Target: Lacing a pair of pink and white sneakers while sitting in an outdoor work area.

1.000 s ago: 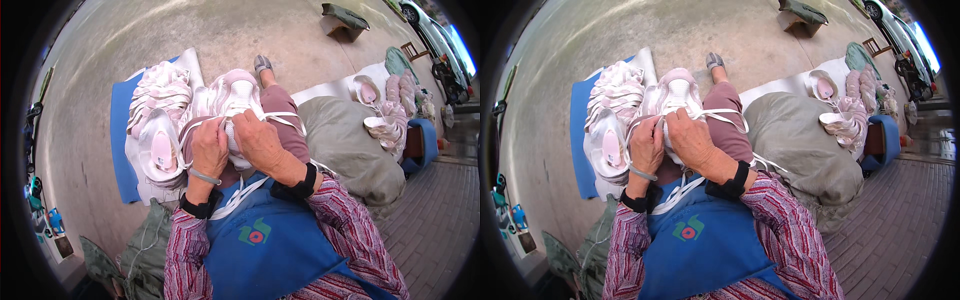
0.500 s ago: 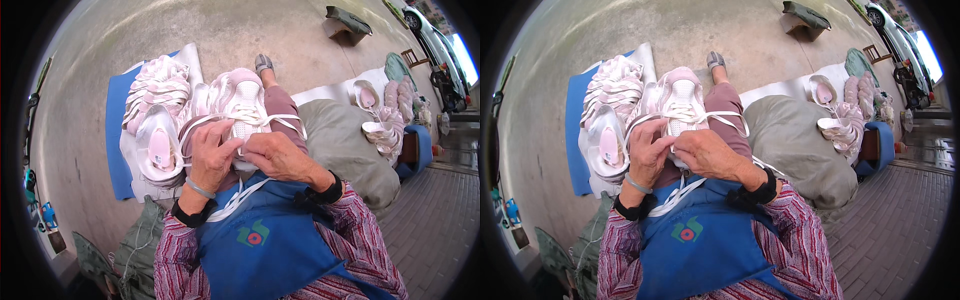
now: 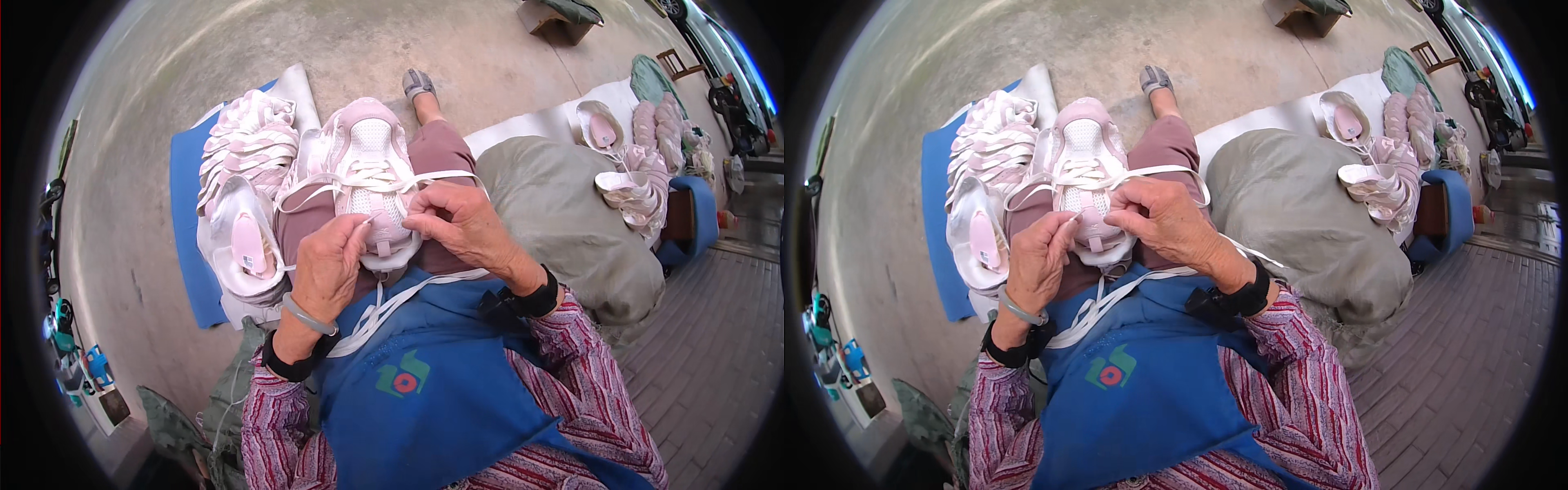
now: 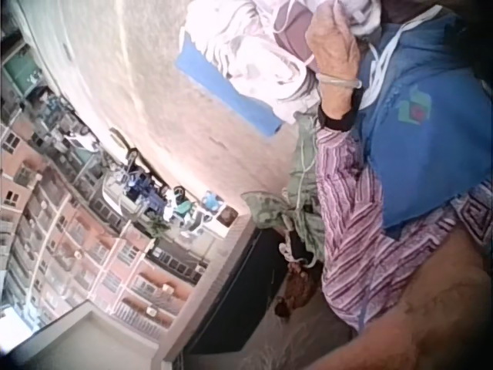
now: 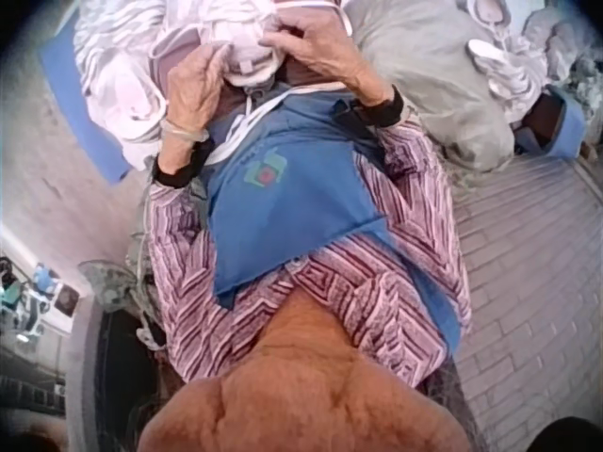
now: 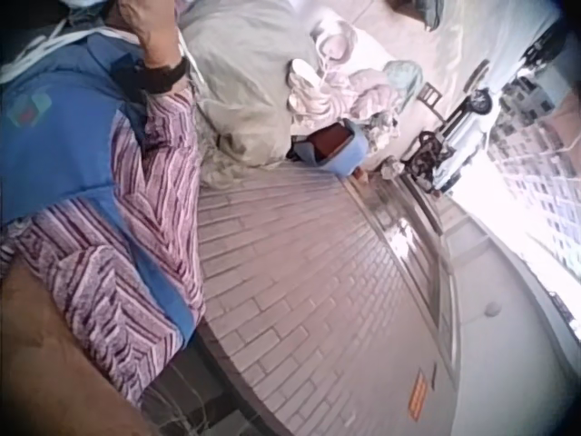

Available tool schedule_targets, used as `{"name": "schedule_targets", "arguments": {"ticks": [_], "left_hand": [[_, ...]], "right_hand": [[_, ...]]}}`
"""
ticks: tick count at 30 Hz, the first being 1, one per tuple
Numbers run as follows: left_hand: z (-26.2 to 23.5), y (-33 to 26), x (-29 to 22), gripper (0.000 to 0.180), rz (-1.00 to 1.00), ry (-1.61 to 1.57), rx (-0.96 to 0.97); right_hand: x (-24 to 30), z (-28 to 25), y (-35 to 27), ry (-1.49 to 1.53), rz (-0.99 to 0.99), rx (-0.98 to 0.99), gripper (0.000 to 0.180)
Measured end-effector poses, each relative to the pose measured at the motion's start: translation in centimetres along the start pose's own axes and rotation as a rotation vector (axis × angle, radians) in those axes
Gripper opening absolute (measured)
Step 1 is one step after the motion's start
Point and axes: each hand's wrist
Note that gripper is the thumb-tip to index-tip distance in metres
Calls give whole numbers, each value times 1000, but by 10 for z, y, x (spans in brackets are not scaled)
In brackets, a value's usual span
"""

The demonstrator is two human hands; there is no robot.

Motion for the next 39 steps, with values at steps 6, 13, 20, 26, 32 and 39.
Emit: {"name": "schedule_targets", "arguments": {"ticks": [6, 13, 20, 26, 32, 39], "left_hand": [[-2, 12, -3, 12, -13, 199, -86], [0, 15, -10, 7, 152, 565, -104], [4, 22, -17, 6, 96, 756, -2], [11, 27, -17, 6, 194, 615, -30], [9, 24, -5, 11, 268, 441, -150], [13, 26, 0, 7, 273, 468, -219]], "right_hand": [[-14, 0, -3, -4, -139, -153, 11], [-7, 12, 7, -152, -263, -333, 11], [-22, 15, 7, -168, -302, -272, 17], [-15, 35, 19, -489, -336, -318, 11], [-6, 40, 18, -661, -321, -317, 13], [-12, 36, 21, -628, -310, -280, 11]]}}
Point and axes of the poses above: each hand's wrist, its own y-axis towards the middle knuckle, its own z-axis out of the palm, x = y × z, and after that the axes turned 1 degree about -y, right-handed
